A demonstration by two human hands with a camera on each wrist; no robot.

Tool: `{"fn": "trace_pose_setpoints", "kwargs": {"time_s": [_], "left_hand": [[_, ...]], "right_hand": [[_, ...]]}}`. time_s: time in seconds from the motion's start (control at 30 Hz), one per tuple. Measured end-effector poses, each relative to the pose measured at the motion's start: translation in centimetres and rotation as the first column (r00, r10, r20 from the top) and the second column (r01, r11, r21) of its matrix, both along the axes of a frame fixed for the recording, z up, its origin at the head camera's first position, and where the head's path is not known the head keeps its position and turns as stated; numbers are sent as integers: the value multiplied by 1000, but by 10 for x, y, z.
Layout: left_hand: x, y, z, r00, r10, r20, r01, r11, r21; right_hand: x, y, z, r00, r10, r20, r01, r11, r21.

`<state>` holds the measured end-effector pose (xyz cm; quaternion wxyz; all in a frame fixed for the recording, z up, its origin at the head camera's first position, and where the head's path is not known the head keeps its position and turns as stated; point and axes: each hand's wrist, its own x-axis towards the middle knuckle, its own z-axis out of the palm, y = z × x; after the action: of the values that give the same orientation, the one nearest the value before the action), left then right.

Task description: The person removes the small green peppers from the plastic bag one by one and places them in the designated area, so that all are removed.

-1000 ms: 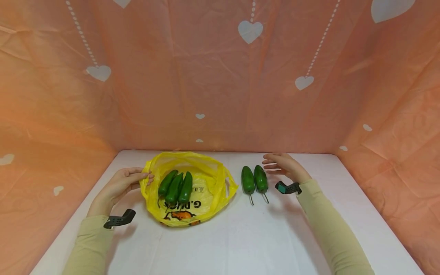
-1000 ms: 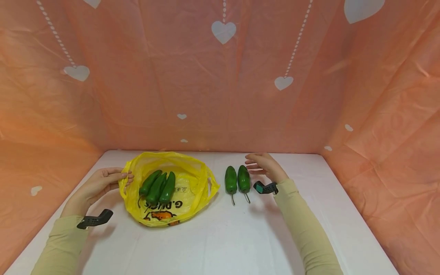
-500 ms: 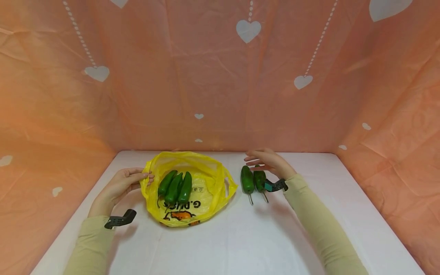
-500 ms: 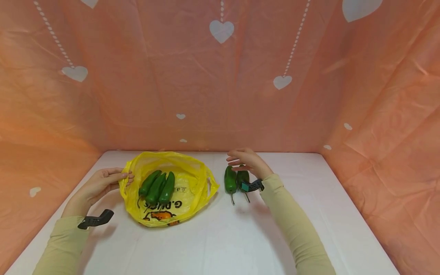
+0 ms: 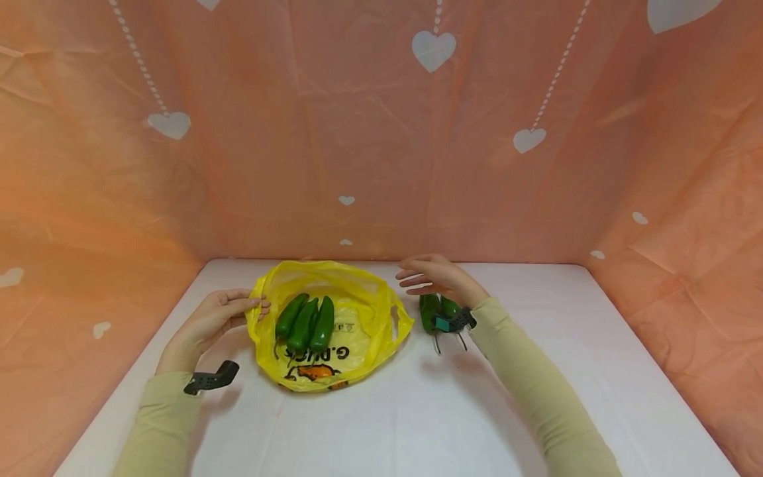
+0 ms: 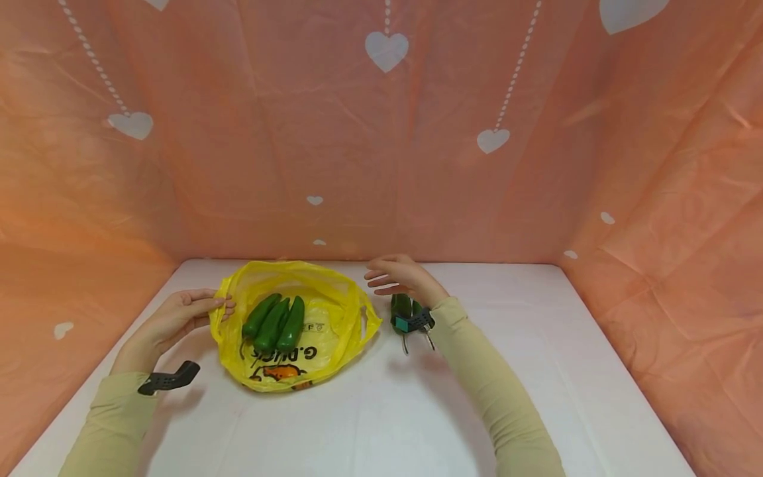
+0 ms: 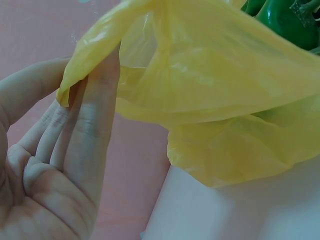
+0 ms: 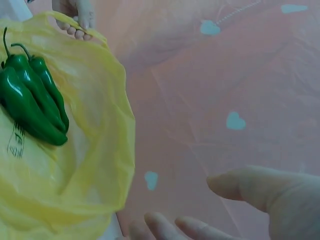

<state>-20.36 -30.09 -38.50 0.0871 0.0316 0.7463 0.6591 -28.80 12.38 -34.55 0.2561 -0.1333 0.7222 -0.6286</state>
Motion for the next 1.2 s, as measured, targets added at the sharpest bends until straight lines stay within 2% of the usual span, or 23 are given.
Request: {"fn": "trace_pose_setpoints", "kwargs": {"time_s": [0.2, 0.5, 0.67, 0.93, 1.2], "left_hand": [[0, 0, 0, 1000, -1, 2, 1, 1000, -3], [-1, 0, -1, 1000, -11, -6, 11, 1000, -12], [0, -1, -1, 1000, -11, -9, 11, 1000, -8], [-1, -1, -2, 1000, -10, -6, 10, 1000, -7], [-2, -2, -3, 1000, -4, 0, 4, 1000, -3]], "right_hand": [[1, -20, -2, 999, 35, 28, -34, 999, -19], [4, -45, -12, 991, 116, 59, -112, 991, -70], [7, -62, -24, 987, 150, 49, -147, 987, -60], [12, -80, -46, 975, 199, 97, -193, 979, -73], [14, -89, -56, 972, 213, 96, -203, 974, -104]]}}
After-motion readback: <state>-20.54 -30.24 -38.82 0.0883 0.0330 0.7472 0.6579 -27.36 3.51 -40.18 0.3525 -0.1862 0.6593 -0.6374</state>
